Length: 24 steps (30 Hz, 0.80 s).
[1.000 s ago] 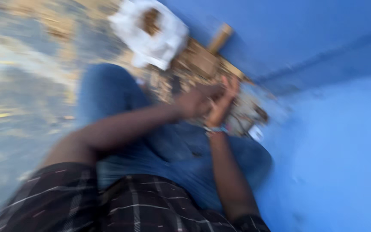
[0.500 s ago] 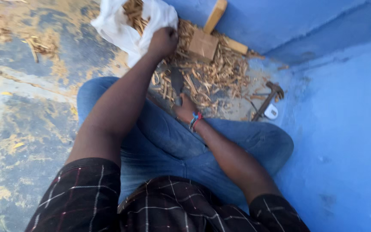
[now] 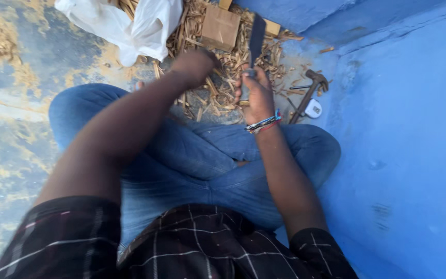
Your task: The person uses a handheld metal blade to scrape the surface of small wooden sticks while sitting on the floor.
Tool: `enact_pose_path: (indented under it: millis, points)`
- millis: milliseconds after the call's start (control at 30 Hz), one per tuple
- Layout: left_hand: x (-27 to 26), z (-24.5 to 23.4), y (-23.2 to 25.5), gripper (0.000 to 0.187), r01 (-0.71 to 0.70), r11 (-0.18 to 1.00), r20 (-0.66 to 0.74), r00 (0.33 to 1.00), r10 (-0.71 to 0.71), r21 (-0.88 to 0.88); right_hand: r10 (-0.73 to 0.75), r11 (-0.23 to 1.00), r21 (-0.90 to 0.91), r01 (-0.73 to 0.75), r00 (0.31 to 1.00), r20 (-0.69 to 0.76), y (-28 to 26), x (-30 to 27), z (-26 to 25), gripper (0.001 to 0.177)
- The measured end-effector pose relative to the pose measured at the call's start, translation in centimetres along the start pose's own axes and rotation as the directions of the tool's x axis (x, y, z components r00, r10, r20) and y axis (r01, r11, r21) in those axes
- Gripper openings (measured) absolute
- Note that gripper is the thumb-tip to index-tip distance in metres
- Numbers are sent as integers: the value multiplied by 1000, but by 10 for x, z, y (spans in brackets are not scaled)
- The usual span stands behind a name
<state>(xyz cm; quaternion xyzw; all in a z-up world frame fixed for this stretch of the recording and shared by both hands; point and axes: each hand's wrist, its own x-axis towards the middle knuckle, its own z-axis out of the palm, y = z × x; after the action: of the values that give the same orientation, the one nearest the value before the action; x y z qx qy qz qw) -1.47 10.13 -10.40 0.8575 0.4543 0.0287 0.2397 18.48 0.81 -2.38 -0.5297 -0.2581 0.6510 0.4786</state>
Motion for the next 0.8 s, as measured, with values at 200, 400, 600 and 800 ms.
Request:
enact_pose_path:
  millis: [200,400,600,800]
  points:
    - [-12,17,26,19,-282,901,73,959,273,330,84,985,153,-76,996,-44,24,32,-25,9]
    - [-18,-26,37,19,-251,958,-267,941,208,-137,184,959,235,-156,978,-102,34,44,-26,6]
    - [-25,-86,66,29,-402,809,-558,822,113,-429,96,990,118,-81,988,-124,33,48,-18,8]
    - [-2,-127,72,53,-188,124,-201,975,-100,-974,49,996,78,-35,983,-179,48,55,-6,3]
